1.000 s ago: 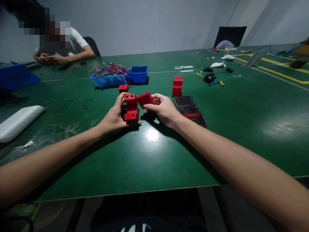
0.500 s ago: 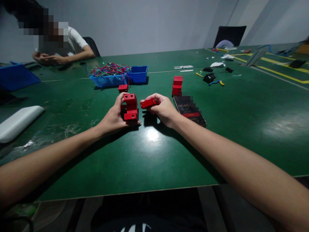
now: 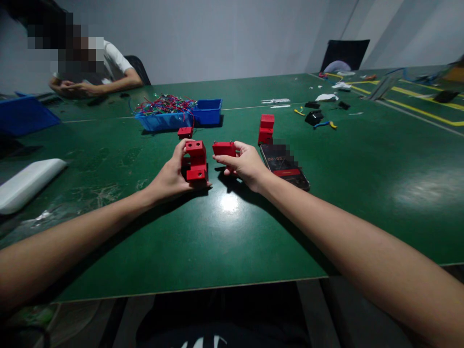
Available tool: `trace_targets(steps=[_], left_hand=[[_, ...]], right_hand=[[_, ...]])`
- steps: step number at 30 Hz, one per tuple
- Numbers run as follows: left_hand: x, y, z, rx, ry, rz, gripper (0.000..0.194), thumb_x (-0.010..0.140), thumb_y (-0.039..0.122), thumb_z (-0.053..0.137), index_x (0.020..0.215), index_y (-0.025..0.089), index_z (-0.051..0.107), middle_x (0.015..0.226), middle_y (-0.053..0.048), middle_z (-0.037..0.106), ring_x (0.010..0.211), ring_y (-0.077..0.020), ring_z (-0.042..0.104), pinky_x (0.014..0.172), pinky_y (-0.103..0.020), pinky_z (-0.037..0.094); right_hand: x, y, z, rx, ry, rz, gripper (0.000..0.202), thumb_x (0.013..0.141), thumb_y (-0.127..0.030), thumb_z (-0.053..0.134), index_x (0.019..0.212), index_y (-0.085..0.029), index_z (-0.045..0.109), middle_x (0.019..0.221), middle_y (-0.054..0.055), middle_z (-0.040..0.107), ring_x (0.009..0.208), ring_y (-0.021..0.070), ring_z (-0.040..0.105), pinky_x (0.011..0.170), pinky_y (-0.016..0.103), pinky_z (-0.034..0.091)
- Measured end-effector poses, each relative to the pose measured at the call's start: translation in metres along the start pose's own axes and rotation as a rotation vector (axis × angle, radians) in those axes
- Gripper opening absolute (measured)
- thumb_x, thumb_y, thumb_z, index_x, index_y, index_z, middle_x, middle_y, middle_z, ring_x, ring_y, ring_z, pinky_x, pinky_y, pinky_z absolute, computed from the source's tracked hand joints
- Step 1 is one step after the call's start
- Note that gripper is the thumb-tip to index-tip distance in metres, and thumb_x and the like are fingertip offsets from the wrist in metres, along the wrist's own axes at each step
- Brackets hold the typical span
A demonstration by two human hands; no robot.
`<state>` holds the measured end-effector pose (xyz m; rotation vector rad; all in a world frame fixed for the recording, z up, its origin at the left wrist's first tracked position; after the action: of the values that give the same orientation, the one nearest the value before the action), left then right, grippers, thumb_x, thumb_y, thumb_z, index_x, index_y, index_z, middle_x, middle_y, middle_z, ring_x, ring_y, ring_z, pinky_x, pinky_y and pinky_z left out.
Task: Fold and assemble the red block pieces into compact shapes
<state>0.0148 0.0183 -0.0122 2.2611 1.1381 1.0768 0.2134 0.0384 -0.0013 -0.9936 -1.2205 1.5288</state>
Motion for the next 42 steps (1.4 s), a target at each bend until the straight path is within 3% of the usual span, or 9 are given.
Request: trace_targets(steps=[7,12,19,23,30,33,37,42], left_hand=[[-0.0002,0.0003,-0.0007,0.009,-0.004,0.004,0.112,0.063,0.042,0.091,0.149,0.023,0.022,0.147,-0.022,0.047,0.132,-0.0382,0.054,0.111,-0.058,0.045],[-0.0001,0.0000,-0.0003,0.005,-0.005,0.002,0.113,0.063,0.045,0.090,0.150,0.024,0.021,0.147,-0.022,0.048,0.131,-0.0381,0.055,0.109,-0.057,0.047],[0.0003,-0.0015,-0.0004,0.013,-0.001,0.026,0.114,0.063,0.046,0.090,0.151,0.025,0.020,0.145,-0.021,0.049,0.128,-0.0369,0.057,0.109,-0.059,0.046],[0.0002,-0.0019,-0.0001,0.015,-0.007,0.010,0.115,0.063,0.046,0.089,0.151,0.025,0.019,0.145,-0.021,0.049,0.127,-0.0366,0.058,0.109,-0.058,0.045],[-0.0001,0.0007,-0.0006,0.007,-0.009,-0.010,0.112,0.063,0.045,0.089,0.150,0.024,0.021,0.145,-0.021,0.049,0.128,-0.0369,0.057,0.108,-0.057,0.047],[-0.0002,0.0017,-0.0009,0.023,0.000,-0.013,0.112,0.063,0.044,0.090,0.150,0.024,0.022,0.145,-0.021,0.049,0.129,-0.0374,0.056,0.108,-0.057,0.048],[-0.0007,0.0009,-0.0002,0.021,0.005,-0.002,0.113,0.063,0.043,0.090,0.151,0.025,0.021,0.146,-0.020,0.048,0.130,-0.0375,0.055,0.106,-0.056,0.050],[-0.0006,-0.0017,0.0003,0.028,0.018,0.014,0.114,0.062,0.043,0.090,0.151,0.026,0.022,0.147,-0.021,0.048,0.131,-0.0380,0.054,0.105,-0.057,0.051]], right_hand=[[-0.0025,-0.0037,0.0008,-0.009,0.003,-0.064,0.042,0.062,-0.042,0.090,0.087,-0.015,0.069,0.060,-0.004,0.061,0.042,0.0024,0.036,0.040,0.019,0.020],[-0.0001,-0.0013,-0.0005,-0.011,-0.023,-0.075,0.036,0.063,-0.036,0.088,0.087,-0.014,0.073,0.067,-0.004,0.061,0.046,0.0021,0.031,0.044,0.023,0.018],[0.0039,0.0022,-0.0030,0.005,-0.038,-0.104,0.041,0.058,-0.017,0.082,0.098,-0.018,0.076,0.070,-0.004,0.068,0.056,0.0073,0.049,0.054,0.024,0.032],[0.0034,0.0027,-0.0037,-0.025,-0.042,-0.103,0.036,0.060,-0.010,0.072,0.094,-0.018,0.075,0.064,-0.004,0.065,0.056,0.0080,0.050,0.056,0.024,0.033],[0.0022,-0.0012,-0.0007,-0.011,-0.008,-0.137,0.028,0.056,-0.009,0.070,0.083,-0.018,0.067,0.091,0.000,0.072,0.070,0.0106,0.059,0.058,0.023,0.040],[0.0023,-0.0035,0.0002,0.060,0.047,-0.046,0.030,0.056,-0.007,0.065,0.083,-0.020,0.059,0.081,-0.001,0.072,0.067,0.0126,0.063,0.053,0.022,0.037],[0.0032,-0.0059,-0.0016,0.174,0.066,0.051,0.021,0.065,-0.013,0.064,0.081,-0.021,0.051,0.067,-0.005,0.065,0.051,0.0099,0.057,0.046,0.021,0.034],[0.0047,-0.0035,-0.0051,0.232,0.048,0.079,0.020,0.072,-0.025,0.074,0.080,-0.019,0.057,0.065,-0.004,0.062,0.048,0.0062,0.052,0.045,0.019,0.034]])
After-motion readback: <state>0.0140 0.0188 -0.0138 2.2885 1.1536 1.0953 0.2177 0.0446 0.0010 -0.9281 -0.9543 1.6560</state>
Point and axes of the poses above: each hand's wrist, its own x-axis towards the middle knuckle, its own z-axis out of the palm, y = z × x, the point moved 3 cm from there along x, towards the middle knuckle
